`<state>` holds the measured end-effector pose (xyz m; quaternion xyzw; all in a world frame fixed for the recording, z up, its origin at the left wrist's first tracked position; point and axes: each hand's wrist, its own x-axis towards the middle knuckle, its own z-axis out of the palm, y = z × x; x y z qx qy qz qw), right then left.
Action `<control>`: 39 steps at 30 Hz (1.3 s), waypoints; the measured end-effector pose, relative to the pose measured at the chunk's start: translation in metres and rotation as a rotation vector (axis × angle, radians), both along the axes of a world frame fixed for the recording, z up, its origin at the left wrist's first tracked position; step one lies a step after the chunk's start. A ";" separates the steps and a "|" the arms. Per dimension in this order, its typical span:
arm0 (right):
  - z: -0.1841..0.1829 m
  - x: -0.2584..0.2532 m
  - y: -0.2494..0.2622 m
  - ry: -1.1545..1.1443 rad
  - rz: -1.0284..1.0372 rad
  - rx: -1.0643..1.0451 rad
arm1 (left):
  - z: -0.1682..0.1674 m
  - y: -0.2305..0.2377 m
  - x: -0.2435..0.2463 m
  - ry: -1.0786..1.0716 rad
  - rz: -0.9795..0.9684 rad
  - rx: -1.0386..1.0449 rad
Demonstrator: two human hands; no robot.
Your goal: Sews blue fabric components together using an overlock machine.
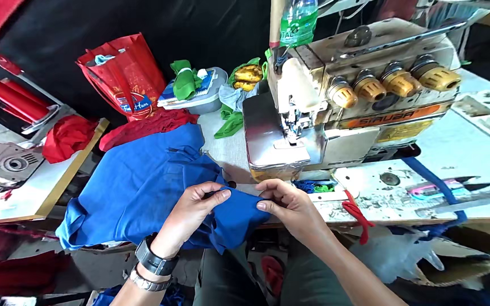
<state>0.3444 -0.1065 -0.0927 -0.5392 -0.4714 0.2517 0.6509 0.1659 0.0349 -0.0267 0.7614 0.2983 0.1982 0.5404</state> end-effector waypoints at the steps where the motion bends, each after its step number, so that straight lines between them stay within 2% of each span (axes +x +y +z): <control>1: 0.000 0.000 0.000 0.010 0.004 -0.001 | 0.000 -0.001 0.000 -0.009 0.004 0.072; 4: -0.001 0.002 -0.001 0.013 0.015 0.000 | -0.001 0.000 0.000 -0.091 -0.065 0.391; 6: -0.004 0.004 0.000 0.028 0.044 -0.014 | 0.000 0.002 0.002 -0.182 -0.153 0.455; 9: -0.006 0.004 -0.001 0.056 0.079 0.016 | 0.000 0.000 0.002 -0.286 -0.242 0.385; 11: -0.002 0.003 -0.004 0.095 0.072 0.037 | 0.000 -0.001 0.002 -0.290 -0.212 0.321; 14: 0.001 0.004 -0.006 0.118 0.044 0.066 | 0.000 0.002 0.001 -0.195 -0.129 0.199; 18: 0.003 0.004 -0.007 0.115 0.019 0.043 | -0.001 0.006 -0.003 -0.062 -0.127 0.070; 26: -0.004 0.007 -0.008 0.100 0.015 0.015 | -0.001 0.005 -0.003 -0.068 -0.101 0.099; 31: -0.006 0.011 -0.008 0.131 0.198 -0.038 | 0.002 -0.002 -0.001 -0.054 -0.144 0.139; 39: -0.009 0.005 -0.009 -0.039 0.039 0.023 | 0.008 -0.005 0.001 -0.055 -0.190 0.125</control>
